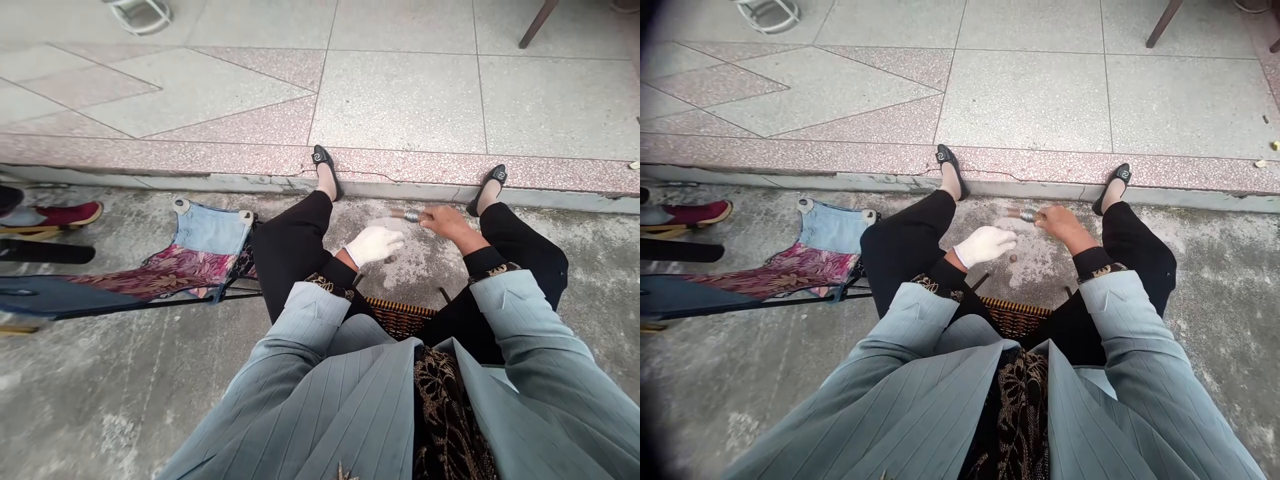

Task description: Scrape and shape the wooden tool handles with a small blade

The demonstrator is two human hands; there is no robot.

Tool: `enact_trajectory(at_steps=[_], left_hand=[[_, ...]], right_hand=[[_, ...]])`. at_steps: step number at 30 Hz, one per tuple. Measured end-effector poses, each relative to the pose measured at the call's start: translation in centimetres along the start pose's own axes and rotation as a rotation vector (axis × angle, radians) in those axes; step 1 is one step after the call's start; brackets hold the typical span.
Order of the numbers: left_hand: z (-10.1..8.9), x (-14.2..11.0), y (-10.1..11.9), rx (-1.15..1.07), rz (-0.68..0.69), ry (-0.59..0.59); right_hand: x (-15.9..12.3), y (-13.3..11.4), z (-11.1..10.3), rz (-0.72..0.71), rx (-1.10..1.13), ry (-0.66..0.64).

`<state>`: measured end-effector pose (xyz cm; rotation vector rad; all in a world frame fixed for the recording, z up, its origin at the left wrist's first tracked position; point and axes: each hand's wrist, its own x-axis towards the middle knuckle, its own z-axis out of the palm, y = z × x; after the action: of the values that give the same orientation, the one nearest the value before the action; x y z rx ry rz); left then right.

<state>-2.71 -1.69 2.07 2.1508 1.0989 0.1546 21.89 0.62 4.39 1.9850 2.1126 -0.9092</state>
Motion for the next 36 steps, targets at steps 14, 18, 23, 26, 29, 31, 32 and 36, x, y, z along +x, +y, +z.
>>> enact_trajectory(at_steps=[14,18,23,26,29,31,32,36], left_hand=[[-0.4,0.4,-0.3,-0.171,-0.024,-0.016],[-0.4,0.2,0.4,-0.264,0.084,-0.067],[0.0,0.4,0.7,-0.173,0.081,-0.168],[0.2,0.4,1.0,-0.072,0.061,-0.218],[-0.2,0.3,1.2,0.087,0.002,-0.226],[-0.6,0.2,1.1,0.119,-0.023,-0.188],[-0.9,0.2,1.0,0.105,-0.024,-0.163],[-1.6,0.2,0.6,-0.058,-0.016,-0.067]], right_hand=[[-2.3,0.3,-2.0,-0.382,0.770,-0.516],[-1.7,0.6,-1.5,-0.266,1.031,-0.228],[-0.2,1.0,-0.3,-0.059,0.869,0.018],[-0.1,0.4,-0.2,0.003,0.364,0.062],[-0.5,-0.4,-0.2,-0.008,-0.041,-0.039],[-0.8,-0.6,-0.4,-0.074,-0.099,-0.223],[-1.0,-0.6,-0.5,-0.130,-0.069,-0.341],[-1.7,0.1,-1.4,-0.371,0.352,-0.713]])
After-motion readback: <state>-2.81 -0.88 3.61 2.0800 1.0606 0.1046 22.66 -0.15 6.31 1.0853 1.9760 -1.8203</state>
